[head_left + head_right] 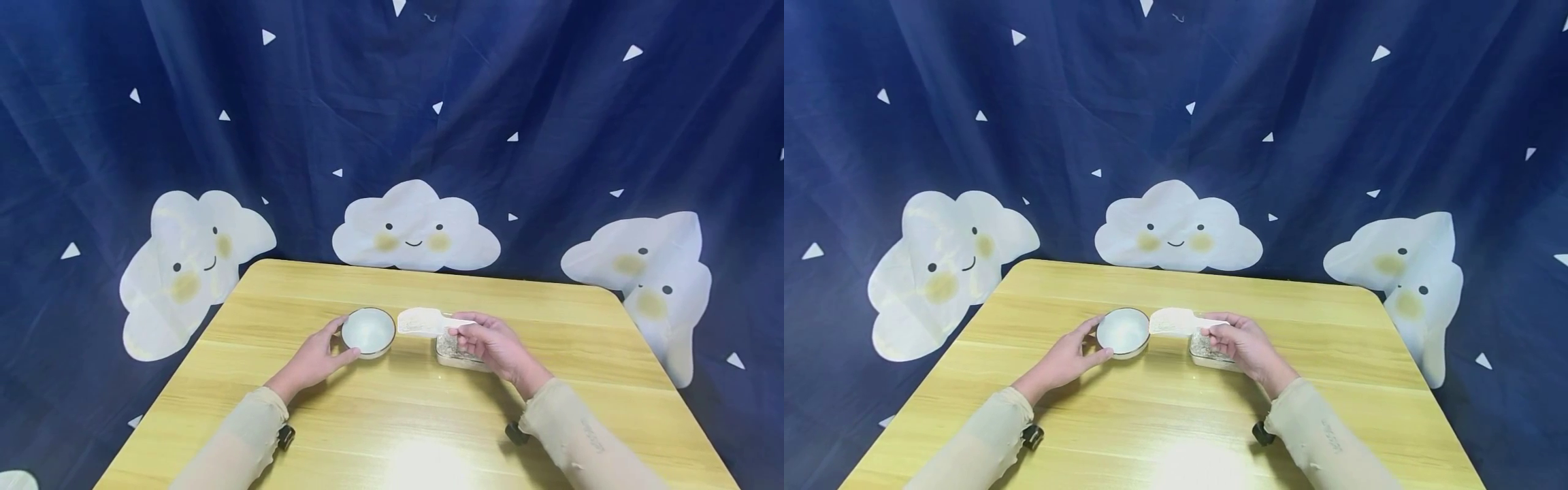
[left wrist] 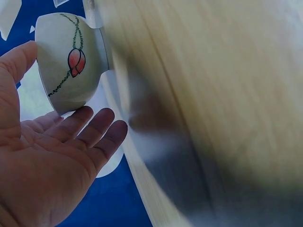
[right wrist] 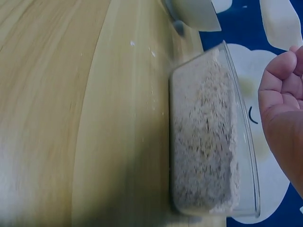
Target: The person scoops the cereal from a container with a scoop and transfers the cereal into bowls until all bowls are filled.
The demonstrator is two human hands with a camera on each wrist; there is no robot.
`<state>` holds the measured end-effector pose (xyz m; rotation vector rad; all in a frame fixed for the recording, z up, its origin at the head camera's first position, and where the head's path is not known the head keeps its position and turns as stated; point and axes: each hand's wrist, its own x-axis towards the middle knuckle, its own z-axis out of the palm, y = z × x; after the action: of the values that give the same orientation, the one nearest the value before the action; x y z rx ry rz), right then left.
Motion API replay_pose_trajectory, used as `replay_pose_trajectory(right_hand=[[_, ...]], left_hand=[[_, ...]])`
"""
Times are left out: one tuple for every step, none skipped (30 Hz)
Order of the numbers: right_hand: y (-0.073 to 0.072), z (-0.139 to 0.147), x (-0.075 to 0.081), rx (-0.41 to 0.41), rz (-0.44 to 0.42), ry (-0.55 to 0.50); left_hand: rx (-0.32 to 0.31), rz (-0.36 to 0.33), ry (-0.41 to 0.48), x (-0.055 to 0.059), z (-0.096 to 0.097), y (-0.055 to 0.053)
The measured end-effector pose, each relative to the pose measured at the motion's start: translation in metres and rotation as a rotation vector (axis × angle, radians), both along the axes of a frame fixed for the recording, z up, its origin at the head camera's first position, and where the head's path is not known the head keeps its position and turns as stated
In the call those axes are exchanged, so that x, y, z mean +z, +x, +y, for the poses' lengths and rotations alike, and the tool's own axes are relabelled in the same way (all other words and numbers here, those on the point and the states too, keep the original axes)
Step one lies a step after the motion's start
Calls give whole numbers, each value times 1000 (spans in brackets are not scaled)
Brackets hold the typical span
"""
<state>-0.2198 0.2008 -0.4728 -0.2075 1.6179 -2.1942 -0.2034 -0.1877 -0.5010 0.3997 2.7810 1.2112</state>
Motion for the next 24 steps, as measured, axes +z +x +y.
replay_pose_trajectory(right_hand=[[0,-2,0,-8,0,9],[0,-5,0,-11,0,17],[-1,-7,0,-13,0,23],[-2,-9,-1,-13,1,31],[-2,-12,-1,-20,0,39],[-3,-15,-1,-24,-1,46],[-3,-17,-2,-31,-2,57],[-4,-20,-2,-36,-1,64],[-4,-23,-2,-44,-1,74],[-4,-25,-1,-54,-4,88],[-5,-28,-1,-66,-5,103],[-5,-31,0,-69,-5,115],[-5,-33,0,-73,-2,130],[-5,-36,1,-78,-2,144],[-5,-38,2,-80,-1,158],[-5,-41,2,-83,1,173],[-5,-43,3,-85,6,185],[-5,-44,3,-86,12,197],[-5,-46,4,-90,15,210],[-5,-48,4,-96,17,220],[-5,-50,5,-103,18,229],[-5,-51,5,-109,21,242],[-4,-53,6,-116,25,258],[-4,-54,6,-120,29,273]], left_hand=[[1,-2,1,0,0,0],[1,-3,2,0,0,0],[2,-4,3,0,0,0],[3,-5,3,0,0,0],[4,-6,3,0,0,0],[4,-7,3,0,0,-1],[4,-8,1,-1,0,-1],[3,-9,1,-1,0,-1],[3,-9,1,-1,0,-1],[2,-10,1,-2,0,-2],[1,-11,2,-2,0,-2],[0,-10,4,-2,0,-2],[1,-9,2,-2,-1,-2],[2,-9,1,-3,-1,-2],[3,-8,-2,-3,-1,-2],[5,-8,-4,-3,-1,-1],[5,-5,-7,-3,-2,-1],[6,-3,-10,-3,-2,-1],[7,-2,-13,-3,-2,-1],[7,-2,-11,-3,-2,0],[7,-1,-9,-3,-2,0],[5,0,-7,-2,-2,0],[6,0,-6,-3,-1,0],[7,-4,-3,-3,-1,0]])
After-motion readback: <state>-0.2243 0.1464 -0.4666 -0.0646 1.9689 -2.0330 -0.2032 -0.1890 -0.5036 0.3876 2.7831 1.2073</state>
